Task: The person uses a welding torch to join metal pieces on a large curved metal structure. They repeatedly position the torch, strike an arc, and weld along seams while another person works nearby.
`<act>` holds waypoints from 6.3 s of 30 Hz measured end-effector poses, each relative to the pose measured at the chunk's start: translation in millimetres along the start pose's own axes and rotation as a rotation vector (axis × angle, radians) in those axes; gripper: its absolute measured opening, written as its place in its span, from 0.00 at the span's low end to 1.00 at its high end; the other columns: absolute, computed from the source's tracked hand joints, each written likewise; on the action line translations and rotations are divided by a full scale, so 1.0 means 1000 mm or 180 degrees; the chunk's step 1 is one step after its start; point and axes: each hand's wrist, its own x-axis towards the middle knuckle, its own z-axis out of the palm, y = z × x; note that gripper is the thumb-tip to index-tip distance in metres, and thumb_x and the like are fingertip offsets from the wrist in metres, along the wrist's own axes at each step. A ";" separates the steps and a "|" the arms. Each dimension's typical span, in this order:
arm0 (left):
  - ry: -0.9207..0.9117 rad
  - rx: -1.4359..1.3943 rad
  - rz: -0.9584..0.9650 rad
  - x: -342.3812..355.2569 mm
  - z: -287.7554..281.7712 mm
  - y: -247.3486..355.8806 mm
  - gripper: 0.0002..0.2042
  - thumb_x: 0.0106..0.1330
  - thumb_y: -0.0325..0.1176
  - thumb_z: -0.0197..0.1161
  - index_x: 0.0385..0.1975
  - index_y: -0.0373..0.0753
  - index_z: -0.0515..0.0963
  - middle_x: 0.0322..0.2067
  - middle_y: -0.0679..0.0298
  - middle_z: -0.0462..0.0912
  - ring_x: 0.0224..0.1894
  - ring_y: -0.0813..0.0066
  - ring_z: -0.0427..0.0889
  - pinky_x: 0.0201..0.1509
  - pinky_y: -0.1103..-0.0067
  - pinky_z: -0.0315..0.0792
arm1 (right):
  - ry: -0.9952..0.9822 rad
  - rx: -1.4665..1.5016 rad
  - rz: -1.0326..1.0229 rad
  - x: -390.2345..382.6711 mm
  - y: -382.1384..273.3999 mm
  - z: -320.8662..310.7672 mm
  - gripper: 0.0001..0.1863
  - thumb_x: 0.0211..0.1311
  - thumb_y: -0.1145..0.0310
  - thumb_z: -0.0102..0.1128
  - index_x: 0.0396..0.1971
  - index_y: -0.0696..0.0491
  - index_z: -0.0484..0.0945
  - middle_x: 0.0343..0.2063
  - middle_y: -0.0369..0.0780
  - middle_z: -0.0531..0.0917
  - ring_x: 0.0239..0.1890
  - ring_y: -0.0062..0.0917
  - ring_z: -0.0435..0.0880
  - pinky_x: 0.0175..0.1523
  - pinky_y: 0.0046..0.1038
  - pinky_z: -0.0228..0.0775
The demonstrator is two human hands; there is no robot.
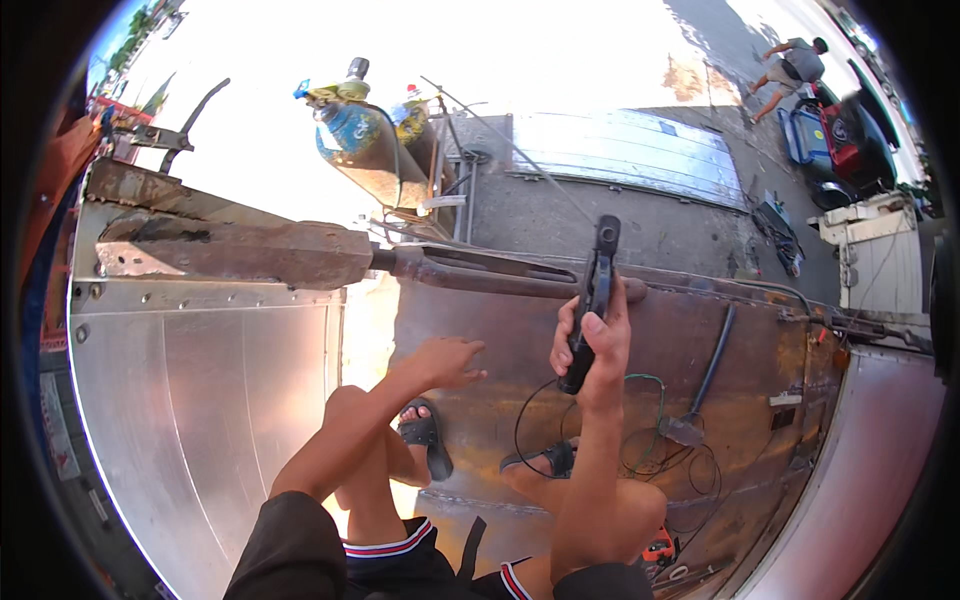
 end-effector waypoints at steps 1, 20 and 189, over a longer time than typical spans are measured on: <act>0.0082 0.0085 -0.0137 -0.021 -0.004 0.013 0.33 0.75 0.57 0.59 0.70 0.39 0.70 0.59 0.47 0.82 0.60 0.44 0.81 0.66 0.56 0.73 | 0.0023 0.0051 0.0006 -0.003 -0.006 0.000 0.47 0.67 0.58 0.68 0.78 0.55 0.52 0.31 0.39 0.74 0.19 0.18 0.75 0.21 0.21 0.69; 0.3262 -0.1351 0.0849 -0.275 -0.207 0.031 0.19 0.72 0.40 0.72 0.52 0.31 0.80 0.43 0.52 0.87 0.38 0.62 0.89 0.33 0.69 0.82 | -0.0471 -0.1004 0.0892 0.072 -0.050 0.054 0.50 0.55 0.34 0.73 0.52 0.66 0.61 0.35 0.41 0.68 0.19 0.16 0.72 0.17 0.17 0.67; 0.3838 -0.1536 0.0182 -0.436 -0.419 -0.079 0.29 0.82 0.49 0.52 0.73 0.34 0.66 0.70 0.52 0.72 0.73 0.60 0.72 0.77 0.66 0.69 | -0.1223 -0.2074 0.1100 -0.003 -0.122 0.338 0.61 0.52 0.43 0.74 0.79 0.62 0.56 0.72 0.58 0.69 0.72 0.45 0.72 0.75 0.43 0.64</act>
